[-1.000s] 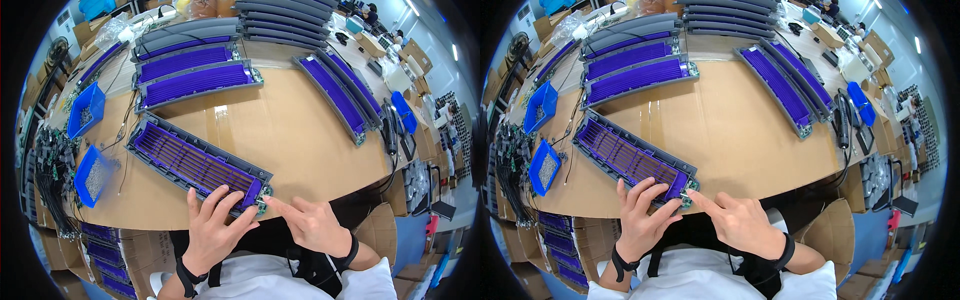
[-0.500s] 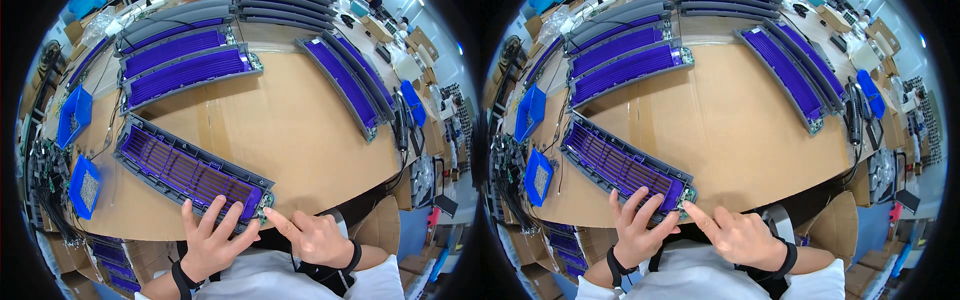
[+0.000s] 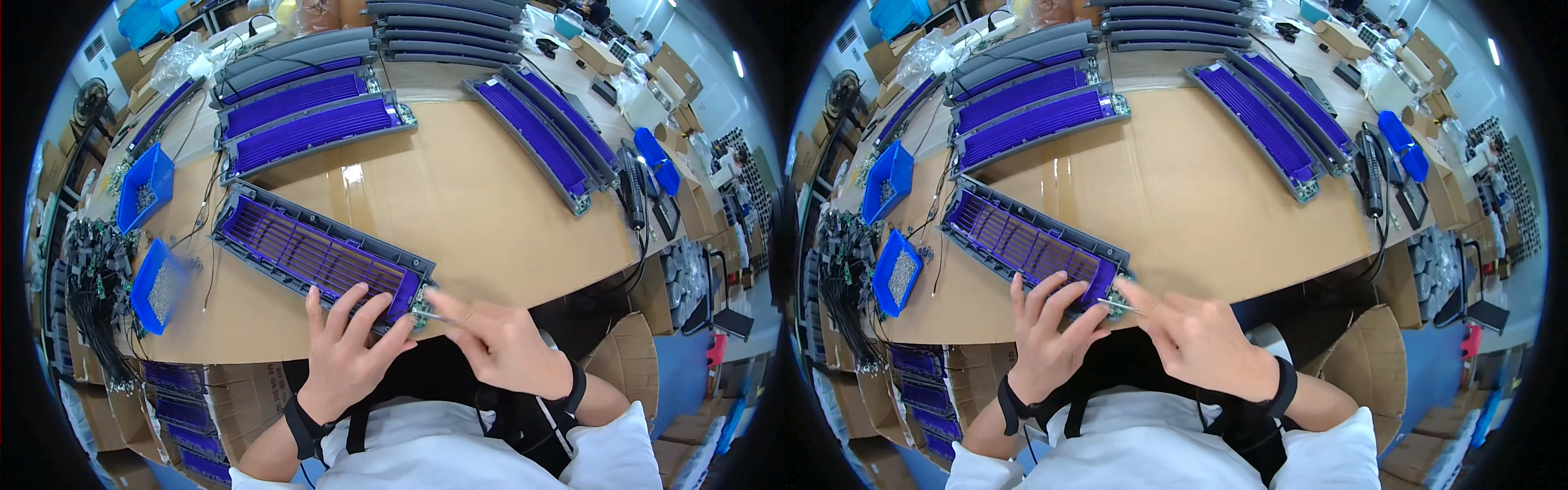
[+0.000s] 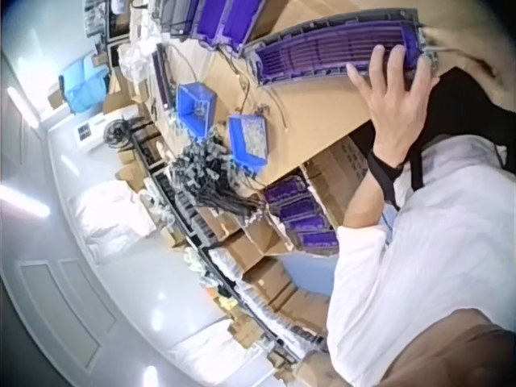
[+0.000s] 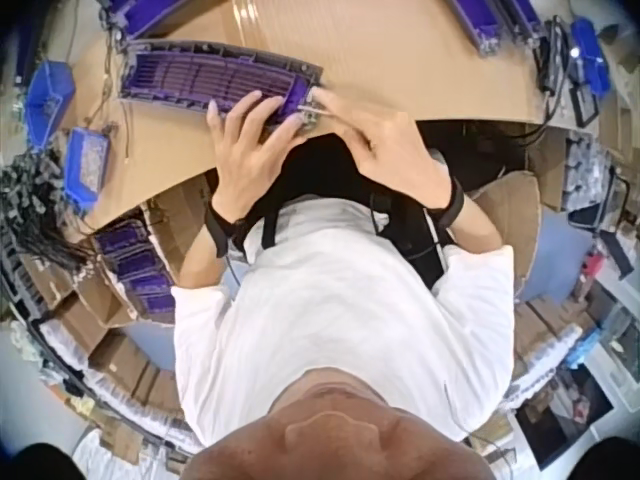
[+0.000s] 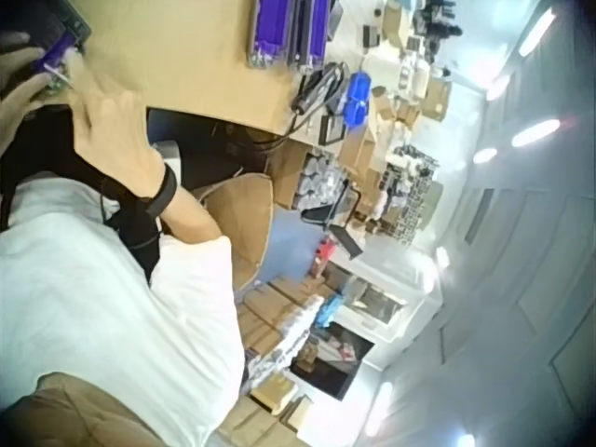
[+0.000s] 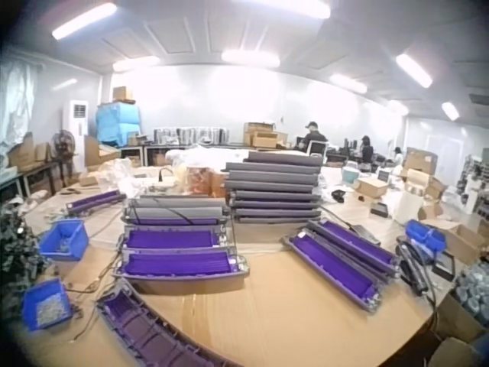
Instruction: The person uses a metal tool to press down on the internal components of purple electronic housing units. They repeat this action on multiple units, moving each one aside after completion. The person handles the units one at a time, using the tool to ensure the internal parts are seated correctly.
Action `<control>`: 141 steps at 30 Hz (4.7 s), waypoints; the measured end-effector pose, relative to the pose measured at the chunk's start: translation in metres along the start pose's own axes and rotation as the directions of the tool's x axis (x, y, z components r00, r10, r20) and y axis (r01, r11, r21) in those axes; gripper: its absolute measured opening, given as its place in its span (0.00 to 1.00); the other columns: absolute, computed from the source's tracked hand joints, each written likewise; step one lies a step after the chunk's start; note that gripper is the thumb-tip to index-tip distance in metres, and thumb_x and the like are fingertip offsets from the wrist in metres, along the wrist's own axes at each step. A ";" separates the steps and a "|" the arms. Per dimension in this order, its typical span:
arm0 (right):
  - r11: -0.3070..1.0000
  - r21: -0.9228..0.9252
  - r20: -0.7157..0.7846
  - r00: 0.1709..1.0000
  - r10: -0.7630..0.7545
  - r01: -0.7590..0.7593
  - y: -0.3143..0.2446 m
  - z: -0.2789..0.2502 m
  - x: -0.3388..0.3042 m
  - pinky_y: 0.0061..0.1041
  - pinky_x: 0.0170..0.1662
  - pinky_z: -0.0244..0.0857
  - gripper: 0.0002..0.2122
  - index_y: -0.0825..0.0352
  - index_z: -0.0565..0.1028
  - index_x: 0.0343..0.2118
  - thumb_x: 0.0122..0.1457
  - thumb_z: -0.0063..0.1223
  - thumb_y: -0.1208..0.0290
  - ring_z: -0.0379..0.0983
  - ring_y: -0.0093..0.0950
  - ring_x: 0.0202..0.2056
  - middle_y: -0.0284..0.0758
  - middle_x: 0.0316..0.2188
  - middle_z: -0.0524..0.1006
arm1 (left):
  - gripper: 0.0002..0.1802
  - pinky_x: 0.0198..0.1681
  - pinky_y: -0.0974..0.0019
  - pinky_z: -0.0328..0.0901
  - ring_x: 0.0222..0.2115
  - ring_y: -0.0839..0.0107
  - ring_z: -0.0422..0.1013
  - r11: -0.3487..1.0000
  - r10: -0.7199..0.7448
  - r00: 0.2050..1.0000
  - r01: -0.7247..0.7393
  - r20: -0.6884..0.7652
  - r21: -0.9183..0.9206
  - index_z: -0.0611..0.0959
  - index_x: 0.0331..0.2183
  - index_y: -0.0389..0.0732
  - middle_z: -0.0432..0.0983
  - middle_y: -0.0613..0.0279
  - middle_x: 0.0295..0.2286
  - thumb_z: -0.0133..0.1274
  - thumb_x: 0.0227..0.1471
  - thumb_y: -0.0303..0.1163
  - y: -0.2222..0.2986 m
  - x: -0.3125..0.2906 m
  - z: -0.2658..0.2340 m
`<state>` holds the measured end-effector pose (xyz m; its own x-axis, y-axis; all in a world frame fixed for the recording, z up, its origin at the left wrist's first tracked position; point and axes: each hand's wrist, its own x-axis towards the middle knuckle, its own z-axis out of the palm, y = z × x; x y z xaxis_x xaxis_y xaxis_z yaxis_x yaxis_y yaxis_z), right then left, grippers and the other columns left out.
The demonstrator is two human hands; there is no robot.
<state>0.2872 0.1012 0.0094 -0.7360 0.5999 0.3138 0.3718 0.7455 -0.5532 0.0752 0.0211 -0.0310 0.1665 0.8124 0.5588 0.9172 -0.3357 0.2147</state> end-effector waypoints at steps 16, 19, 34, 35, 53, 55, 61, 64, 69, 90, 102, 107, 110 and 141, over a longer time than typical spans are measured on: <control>0.767 0.640 -0.188 0.960 0.208 -0.041 0.002 -0.005 0.009 0.25 0.34 0.71 0.06 0.73 0.81 0.35 0.54 0.58 0.85 0.76 0.28 0.33 0.39 0.33 0.79 | 0.19 0.61 0.44 0.46 0.50 0.56 0.69 0.964 -0.149 0.986 0.130 -0.068 -0.232 0.79 0.32 0.45 0.74 0.62 0.39 0.70 0.36 0.34 0.001 -0.001 0.000; 0.716 0.693 -0.174 0.983 0.059 0.080 -0.004 0.005 0.019 0.25 0.36 0.73 0.07 0.74 0.80 0.34 0.53 0.56 0.88 0.78 0.28 0.34 0.40 0.33 0.80 | 0.18 0.60 0.44 0.46 0.49 0.56 0.69 0.964 -0.151 0.987 0.135 -0.052 -0.230 0.79 0.31 0.45 0.74 0.63 0.38 0.70 0.36 0.34 0.002 0.002 -0.001; 0.839 0.528 -0.192 0.981 -0.033 0.131 0.003 0.014 0.037 0.28 0.31 0.71 0.03 0.73 0.78 0.30 0.51 0.57 0.85 0.77 0.31 0.27 0.39 0.27 0.78 | 0.15 0.56 0.42 0.49 0.48 0.59 0.67 0.970 -0.125 0.988 0.141 0.088 -0.200 0.82 0.30 0.46 0.72 0.65 0.38 0.69 0.38 0.37 0.001 0.011 -0.015; 0.827 0.553 -0.168 0.986 -0.006 0.099 0.003 0.015 0.040 0.28 0.30 0.70 0.02 0.73 0.77 0.29 0.52 0.57 0.84 0.77 0.31 0.26 0.39 0.27 0.78 | 0.15 0.55 0.42 0.49 0.48 0.59 0.67 0.969 -0.119 0.988 0.137 0.098 -0.203 0.82 0.30 0.46 0.72 0.65 0.38 0.69 0.38 0.38 0.001 0.011 -0.015; 0.778 0.620 0.031 0.994 0.107 -0.103 0.008 0.014 0.056 0.22 0.33 0.70 0.02 0.72 0.76 0.30 0.55 0.59 0.81 0.77 0.23 0.28 0.36 0.25 0.80 | 0.16 0.44 0.55 0.64 0.43 0.56 0.68 0.944 -0.023 0.996 0.049 0.084 -0.326 0.81 0.29 0.41 0.74 0.62 0.36 0.69 0.36 0.36 -0.009 0.017 -0.015; 0.790 0.607 0.017 0.996 0.089 -0.081 0.008 0.016 0.055 0.22 0.33 0.70 0.02 0.72 0.76 0.31 0.56 0.58 0.81 0.77 0.23 0.28 0.36 0.24 0.80 | 0.16 0.44 0.56 0.64 0.42 0.56 0.68 0.951 0.017 0.996 0.010 0.084 -0.309 0.81 0.29 0.41 0.73 0.62 0.36 0.69 0.37 0.36 -0.011 0.018 -0.016; 0.493 0.868 -0.031 0.984 0.177 -0.061 -0.001 0.013 0.051 0.21 0.35 0.64 0.03 0.72 0.72 0.32 0.60 0.53 0.78 0.71 0.22 0.29 0.36 0.26 0.74 | 0.15 0.43 0.56 0.64 0.42 0.55 0.67 0.958 0.081 0.991 -0.048 0.105 -0.281 0.81 0.29 0.41 0.72 0.61 0.36 0.67 0.39 0.38 -0.012 0.022 -0.019; 0.393 0.918 -0.067 0.959 0.276 -0.049 -0.001 0.006 0.038 0.21 0.35 0.62 0.04 0.71 0.70 0.33 0.63 0.51 0.76 0.68 0.21 0.31 0.34 0.26 0.70 | 0.15 0.44 0.55 0.64 0.43 0.55 0.67 0.955 0.058 0.996 -0.037 0.065 -0.293 0.82 0.29 0.41 0.72 0.61 0.36 0.66 0.39 0.38 -0.013 0.018 -0.016; 0.971 0.236 -0.042 0.998 0.047 -0.036 -0.002 0.009 0.016 0.31 0.30 0.62 0.07 0.69 0.72 0.32 0.50 0.55 0.85 0.67 0.39 0.27 0.39 0.29 0.65 | 0.16 0.44 0.54 0.64 0.43 0.55 0.67 0.946 0.028 0.999 -0.020 0.021 -0.324 0.82 0.30 0.41 0.73 0.61 0.35 0.66 0.39 0.38 -0.014 0.015 -0.013; 0.980 0.109 0.119 0.981 0.156 -0.169 -0.003 0.006 0.067 0.39 0.26 0.66 0.07 0.67 0.76 0.27 0.49 0.61 0.70 0.74 0.45 0.23 0.44 0.20 0.76 | 0.16 0.44 0.55 0.65 0.41 0.53 0.68 0.953 0.014 1.000 -0.008 0.015 -0.303 0.85 0.29 0.43 0.73 0.62 0.33 0.69 0.36 0.39 -0.010 0.009 -0.014; 0.964 -0.124 0.119 0.961 0.248 -0.233 0.015 -0.050 0.048 0.37 0.32 0.71 0.13 0.69 0.76 0.38 0.53 0.61 0.66 0.78 0.43 0.29 0.45 0.27 0.79 | 0.21 0.60 0.43 0.51 0.56 0.50 0.61 0.941 0.064 0.991 -0.100 -0.119 -0.324 0.85 0.42 0.46 0.73 0.58 0.46 0.66 0.44 0.40 0.021 0.002 -0.035; 0.850 -0.380 -0.217 0.929 0.301 -0.364 0.064 -0.137 0.046 0.37 0.34 0.69 0.13 0.65 0.78 0.36 0.54 0.61 0.62 0.77 0.42 0.31 0.43 0.28 0.79 | 0.12 0.58 0.47 0.56 0.55 0.49 0.62 0.950 -0.185 0.960 0.121 -0.208 -0.289 0.87 0.35 0.45 0.75 0.58 0.43 0.66 0.43 0.27 -0.004 -0.005 -0.053; 0.735 -0.487 -0.298 0.880 0.370 -0.473 0.116 -0.161 0.054 0.37 0.35 0.69 0.14 0.66 0.78 0.35 0.54 0.60 0.59 0.77 0.43 0.33 0.43 0.28 0.79 | 0.12 0.55 0.48 0.59 0.54 0.48 0.63 0.949 -0.274 0.936 0.225 -0.223 -0.219 0.86 0.34 0.44 0.74 0.56 0.41 0.65 0.42 0.23 -0.019 -0.006 -0.058; 0.822 -0.544 0.203 0.977 -0.068 0.170 0.023 -0.024 0.134 0.34 0.29 0.70 0.07 0.68 0.71 0.30 0.48 0.56 0.75 0.76 0.42 0.29 0.42 0.31 0.74 | 0.06 0.56 0.45 0.56 0.47 0.53 0.69 0.923 -0.369 0.846 0.383 -0.384 -0.042 0.85 0.30 0.44 0.76 0.63 0.33 0.61 0.45 0.25 -0.043 -0.023 -0.029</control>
<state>0.2113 0.2059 0.0571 -0.8589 0.4765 0.1876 0.4881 0.8726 0.0183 0.0216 0.0035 -0.0299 -0.3366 0.6286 0.7011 0.8947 -0.0186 0.4462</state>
